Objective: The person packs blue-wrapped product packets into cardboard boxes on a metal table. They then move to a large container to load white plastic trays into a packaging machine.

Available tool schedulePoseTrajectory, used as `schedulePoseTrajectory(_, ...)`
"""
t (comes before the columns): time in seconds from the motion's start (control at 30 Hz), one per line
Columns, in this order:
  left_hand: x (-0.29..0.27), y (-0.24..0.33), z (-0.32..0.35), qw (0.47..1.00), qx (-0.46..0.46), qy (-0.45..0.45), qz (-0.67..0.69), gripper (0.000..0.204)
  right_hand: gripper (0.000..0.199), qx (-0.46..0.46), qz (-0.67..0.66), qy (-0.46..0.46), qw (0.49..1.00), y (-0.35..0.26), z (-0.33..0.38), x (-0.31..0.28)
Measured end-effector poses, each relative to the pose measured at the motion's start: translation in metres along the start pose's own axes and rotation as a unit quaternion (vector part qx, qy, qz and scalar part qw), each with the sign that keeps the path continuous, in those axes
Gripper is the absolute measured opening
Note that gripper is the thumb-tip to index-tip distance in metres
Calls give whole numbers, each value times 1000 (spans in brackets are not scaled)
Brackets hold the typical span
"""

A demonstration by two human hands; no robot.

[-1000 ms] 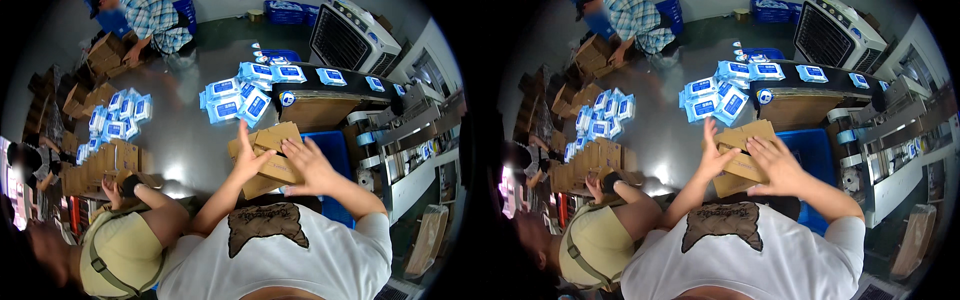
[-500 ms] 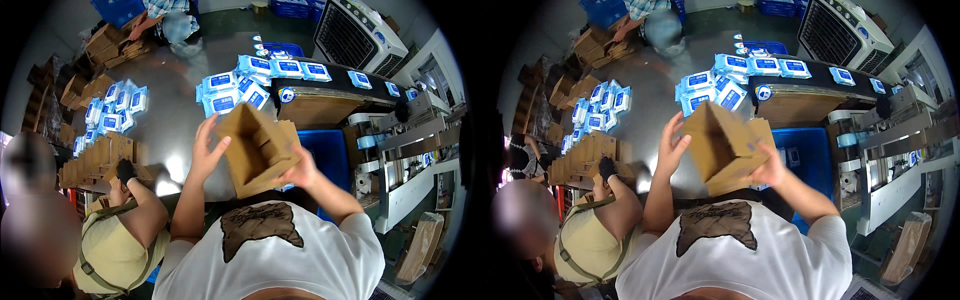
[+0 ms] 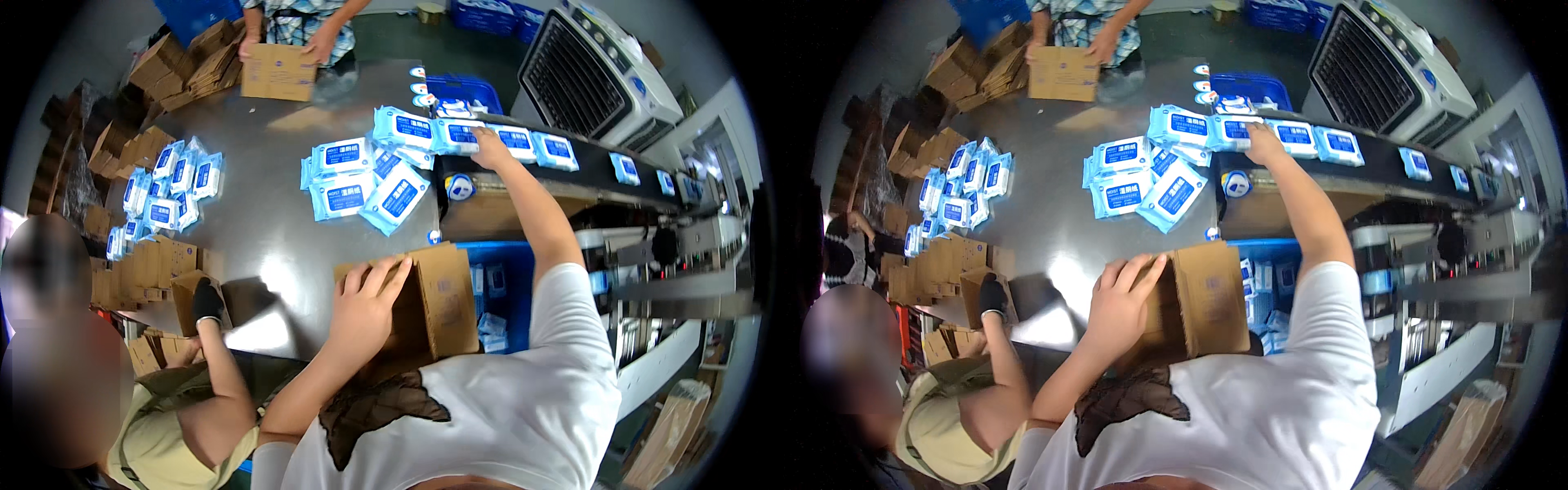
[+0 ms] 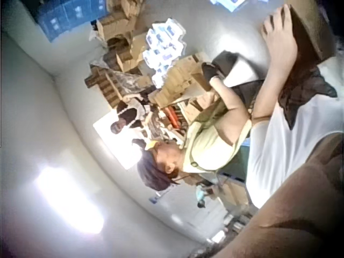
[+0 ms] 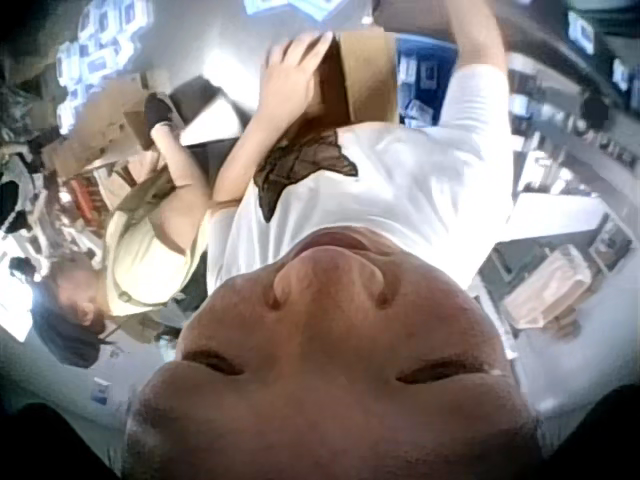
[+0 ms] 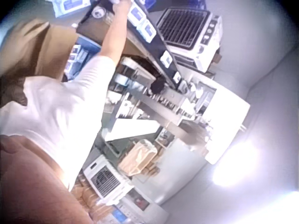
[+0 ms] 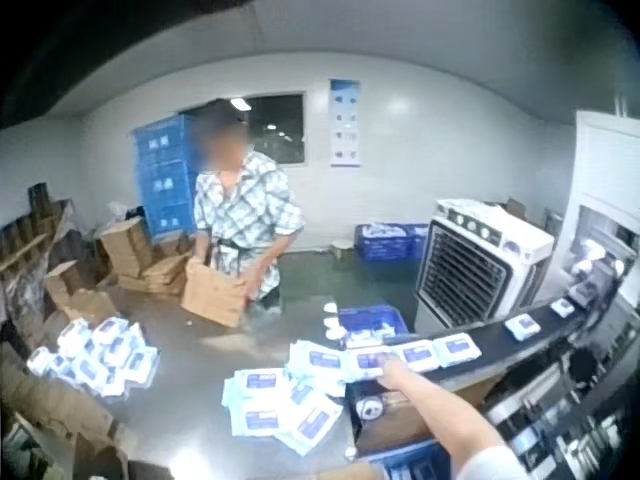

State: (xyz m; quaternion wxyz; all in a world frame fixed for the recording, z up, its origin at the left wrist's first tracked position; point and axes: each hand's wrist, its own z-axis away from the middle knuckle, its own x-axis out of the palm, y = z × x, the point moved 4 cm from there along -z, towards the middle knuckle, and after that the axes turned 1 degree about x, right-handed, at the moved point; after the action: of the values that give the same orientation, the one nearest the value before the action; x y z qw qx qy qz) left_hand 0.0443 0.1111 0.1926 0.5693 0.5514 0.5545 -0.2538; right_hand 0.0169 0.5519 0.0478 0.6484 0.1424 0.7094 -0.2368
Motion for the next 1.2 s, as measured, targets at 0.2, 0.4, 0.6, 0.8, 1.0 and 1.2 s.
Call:
schedulePoseTrajectory(0.2,0,-9,0,1000,-8,-15,-22,60,129,20,101,-189,976,-43,-66,27)
schedulePoseTrajectory(0.4,-1,-10,-5,999,-39,-14,3,62,103,-153,-88,-157,972,-128,-67,19)
schedulePoseTrajectory(0.6,1,-8,-6,999,-51,-8,-2,61,109,-451,162,-151,865,-196,19,83)
schedulePoseTrajectory(0.8,-2,-4,-4,999,-53,-7,-7,62,118,-328,134,-378,855,-199,-26,104)
schedulePoseTrajectory(1.0,-2,-1,0,998,-57,23,20,62,111,-350,206,-217,888,-192,32,100)
schedulePoseTrajectory(1.2,7,-7,6,989,-71,92,92,52,96,-379,69,-216,897,-163,79,91)
